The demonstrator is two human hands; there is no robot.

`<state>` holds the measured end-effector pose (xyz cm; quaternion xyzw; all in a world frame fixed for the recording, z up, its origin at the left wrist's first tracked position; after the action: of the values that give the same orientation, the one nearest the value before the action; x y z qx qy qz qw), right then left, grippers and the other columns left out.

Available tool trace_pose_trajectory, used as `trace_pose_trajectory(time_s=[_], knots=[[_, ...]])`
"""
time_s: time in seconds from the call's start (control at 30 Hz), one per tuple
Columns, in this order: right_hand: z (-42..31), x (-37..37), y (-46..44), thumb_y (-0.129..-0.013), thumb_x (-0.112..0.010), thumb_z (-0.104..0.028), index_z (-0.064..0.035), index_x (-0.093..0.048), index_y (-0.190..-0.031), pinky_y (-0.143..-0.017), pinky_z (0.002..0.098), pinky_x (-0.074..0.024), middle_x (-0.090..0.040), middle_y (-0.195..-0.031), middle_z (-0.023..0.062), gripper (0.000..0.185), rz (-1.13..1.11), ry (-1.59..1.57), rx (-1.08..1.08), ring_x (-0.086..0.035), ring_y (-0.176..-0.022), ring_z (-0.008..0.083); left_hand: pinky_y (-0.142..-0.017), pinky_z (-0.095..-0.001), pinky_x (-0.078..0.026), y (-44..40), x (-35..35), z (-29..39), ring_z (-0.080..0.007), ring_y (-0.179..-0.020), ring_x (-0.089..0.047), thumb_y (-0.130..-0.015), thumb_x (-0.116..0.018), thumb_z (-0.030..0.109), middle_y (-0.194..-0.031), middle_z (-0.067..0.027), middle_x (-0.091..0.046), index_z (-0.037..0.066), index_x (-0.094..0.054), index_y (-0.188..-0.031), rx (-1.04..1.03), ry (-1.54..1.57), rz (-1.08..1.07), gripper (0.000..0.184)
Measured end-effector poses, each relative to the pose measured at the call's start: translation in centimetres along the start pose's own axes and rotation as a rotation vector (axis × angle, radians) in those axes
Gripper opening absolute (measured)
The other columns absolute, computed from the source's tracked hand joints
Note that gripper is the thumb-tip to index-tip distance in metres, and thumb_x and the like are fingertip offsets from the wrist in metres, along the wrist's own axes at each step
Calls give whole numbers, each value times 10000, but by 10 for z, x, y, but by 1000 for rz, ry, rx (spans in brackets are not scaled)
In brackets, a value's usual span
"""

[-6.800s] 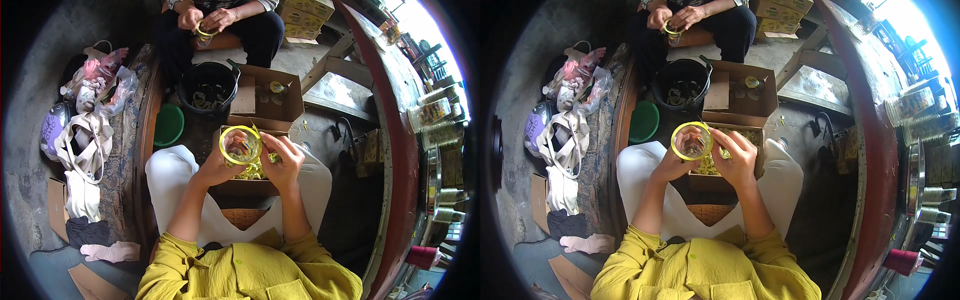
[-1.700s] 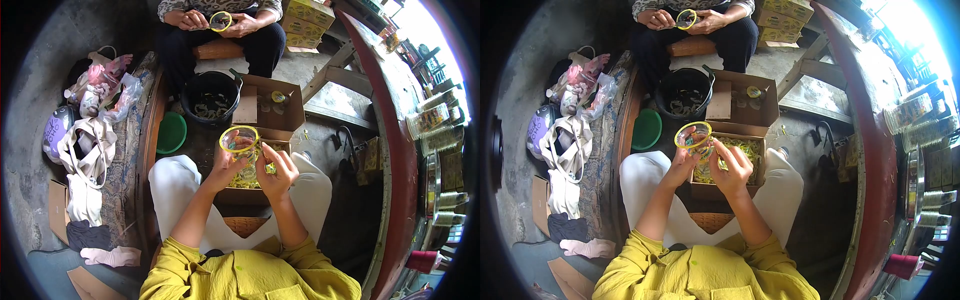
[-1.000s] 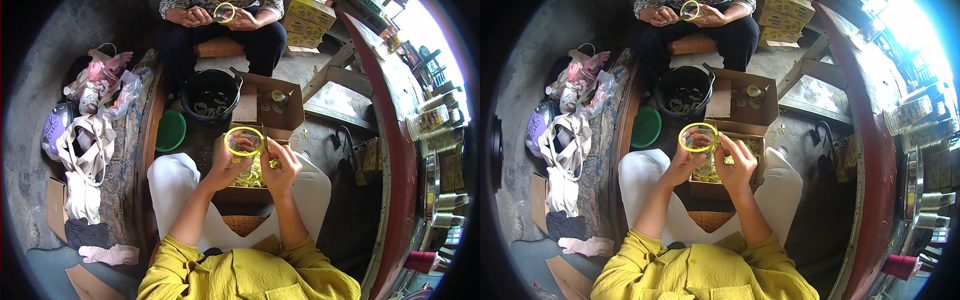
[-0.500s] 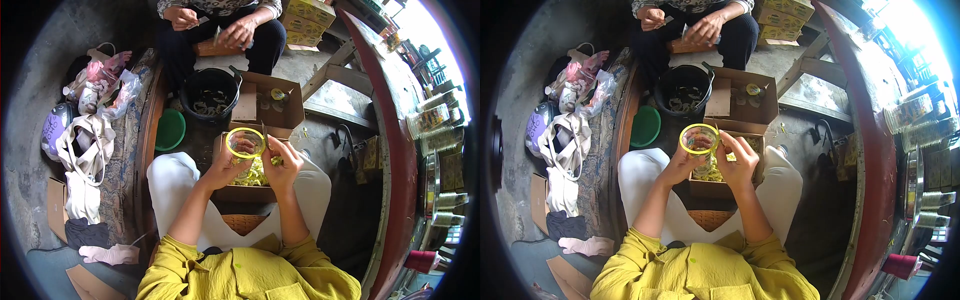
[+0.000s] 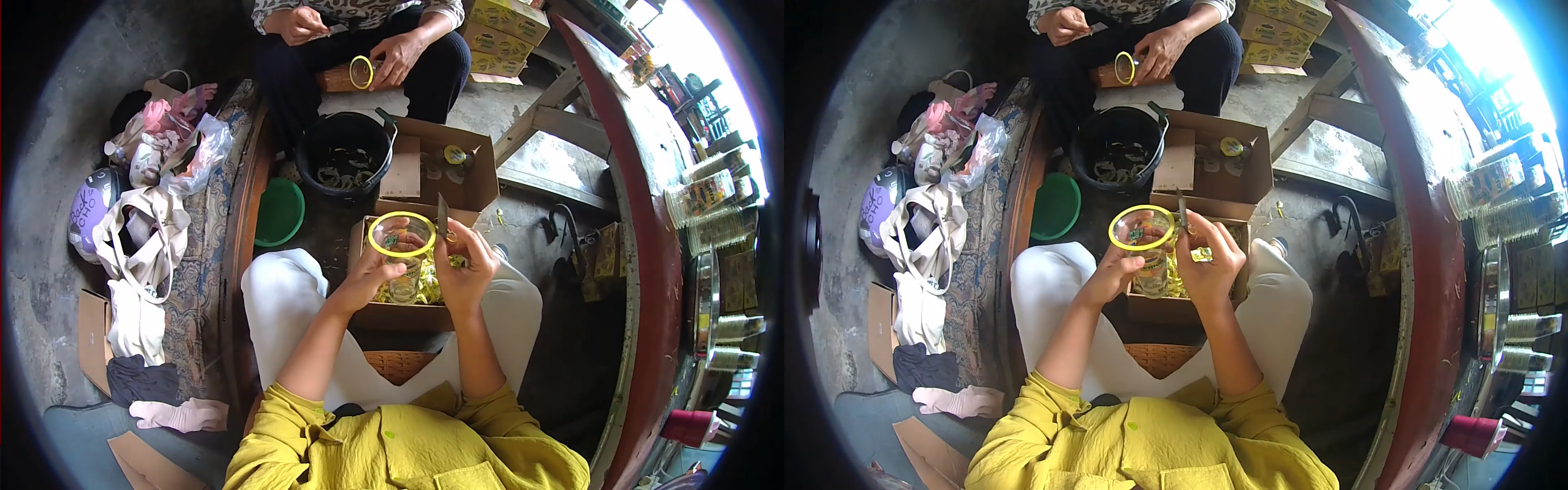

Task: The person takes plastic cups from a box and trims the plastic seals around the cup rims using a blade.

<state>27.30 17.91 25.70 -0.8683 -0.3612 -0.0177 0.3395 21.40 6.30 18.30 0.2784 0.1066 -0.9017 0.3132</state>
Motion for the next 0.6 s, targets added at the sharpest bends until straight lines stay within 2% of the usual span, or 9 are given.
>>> trace_pose_trajectory(time_s=[0.1,0.13,0.23,0.33,0.53,0.6], knots=[[-9,2,-1,-645,-616,89,-5,-628,-947,-518,220,-477,-597,-677,78,317,3,8,25,-578,-541,121,-884,-356,-424,-2,8,-4,-214,-1072,-486,-778,-569,162,-1181,-84,-440,119,-233,-1307,-47,34,-27,629],[-13,2,-1,-644,-617,87,-8,-629,-946,-513,220,-473,-591,-666,75,317,0,14,46,-573,-535,122,-898,-343,-412,-3,14,-6,-200,-1090,-468,-789,-610,221,-1194,-71,-418,130,-247,-1302,-69,-55,-5,634],[-22,-1,3,-638,-617,82,-17,-634,-940,-495,220,-459,-574,-634,66,318,-5,18,93,-559,-517,125,-909,-330,-398,-3,19,-6,-172,-1123,-427,-799,-629,281,-1209,-51,-386,135,-245,-1309,-134,-151,26,655],[-24,-4,7,-628,-616,76,-29,-641,-929,-467,220,-432,-542,-592,50,320,13,24,133,-532,-493,121,-951,-321,-339,-1,20,-2,-160,-1080,-447,-768,-665,258,-1129,-66,-444,83,-308,-1260,-155,-59,119,633],[-25,-5,11,-607,-623,77,-35,-648,-913,-460,228,-424,-531,-581,44,327,27,76,180,-515,-479,130,-959,-313,-328,-1,19,0,-157,-1074,-448,-778,-652,233,-1128,-59,-437,75,-299,-1270,-162,-95,116,626],[-29,-5,11,-620,-628,86,-14,-646,-903,-475,217,-434,-563,-610,59,301,7,115,206,-532,-502,114,-943,-324,-350,-1,21,-1,-167,-1077,-445,-785,-643,235,-1128,-67,-437,87,-296,-1274,-155,-106,113,617]])
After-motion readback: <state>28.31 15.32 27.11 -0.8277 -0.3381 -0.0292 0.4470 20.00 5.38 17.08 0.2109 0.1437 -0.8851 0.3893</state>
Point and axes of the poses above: each hand's wrist, its own y-axis away from the middle knuckle, its own x-axis out of the back of the hand, z = x × y, the point moved 8 cm from there along -y, towards the middle knuckle
